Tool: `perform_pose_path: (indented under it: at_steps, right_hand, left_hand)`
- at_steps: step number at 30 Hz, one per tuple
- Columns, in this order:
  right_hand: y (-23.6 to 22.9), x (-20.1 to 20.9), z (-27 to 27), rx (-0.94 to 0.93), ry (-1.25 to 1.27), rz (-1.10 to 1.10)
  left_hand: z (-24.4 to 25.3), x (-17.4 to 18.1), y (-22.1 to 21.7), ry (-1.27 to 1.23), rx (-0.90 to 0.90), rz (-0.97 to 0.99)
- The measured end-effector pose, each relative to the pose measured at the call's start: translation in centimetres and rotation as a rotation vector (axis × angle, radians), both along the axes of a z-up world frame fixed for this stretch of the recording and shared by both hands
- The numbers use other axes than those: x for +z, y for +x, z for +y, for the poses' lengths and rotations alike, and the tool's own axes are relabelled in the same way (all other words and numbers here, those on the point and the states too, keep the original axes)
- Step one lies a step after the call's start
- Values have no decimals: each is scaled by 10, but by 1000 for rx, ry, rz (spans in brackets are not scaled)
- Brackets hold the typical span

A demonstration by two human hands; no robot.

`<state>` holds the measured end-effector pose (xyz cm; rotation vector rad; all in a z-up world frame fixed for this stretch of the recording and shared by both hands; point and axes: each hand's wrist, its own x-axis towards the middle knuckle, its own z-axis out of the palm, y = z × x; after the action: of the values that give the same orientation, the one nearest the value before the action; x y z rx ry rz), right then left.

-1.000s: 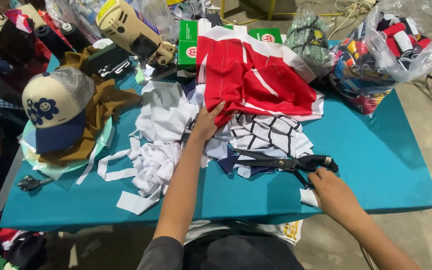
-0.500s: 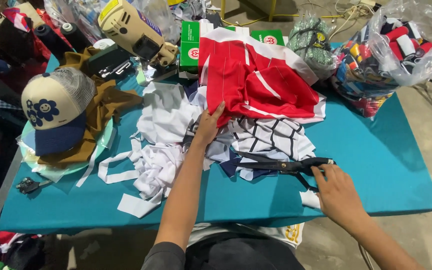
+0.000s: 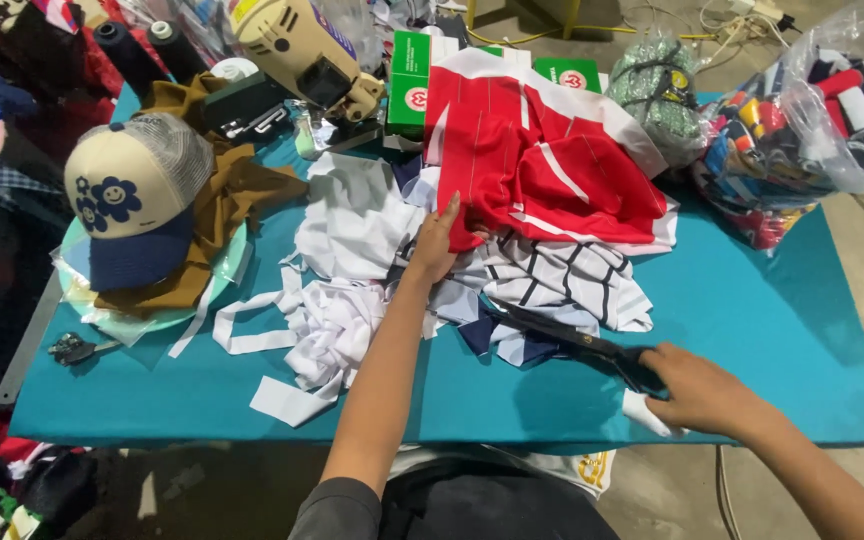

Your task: The person uses large shears to cut a red and white piece of fabric on a teal table. They repeatedly trim the edges and separate sections of the material, occasionally adjusting the fabric's position with their hands. The workspace is cluttered with other fabric scraps, a sewing machine, and various supplies.

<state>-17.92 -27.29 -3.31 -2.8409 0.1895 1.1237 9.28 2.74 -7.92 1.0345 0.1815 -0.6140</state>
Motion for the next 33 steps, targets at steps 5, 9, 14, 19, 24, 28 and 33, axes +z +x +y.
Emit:
perform_pose_path:
  at_steps: [5, 9, 14, 19, 24, 28, 33]
  right_hand:
    - [11, 47, 21, -181, 254, 175]
    - [5, 51, 25, -344, 512, 235]
    - [-32, 18, 37, -754, 853, 92]
    - [-73, -16, 49, -1198, 1061, 2]
    - [-108, -171, 23, -1524, 1402, 23]
    - [-112, -209, 25, -1281, 1684, 0]
    - [-101, -270, 19, -1452, 1930, 478]
  left_hand:
    - [0, -12, 3, -139, -39, -92]
    - [1, -8, 3, -30, -49, -72]
    - [1, -1, 3, -75, -43, -52]
    - [-7, 40, -3, -6, -19, -44]
    - [-20, 114, -12, 480, -234, -641]
    - [-28, 99, -8, 569, -322, -701]
    - [-22, 38, -6, 348, -284, -162]
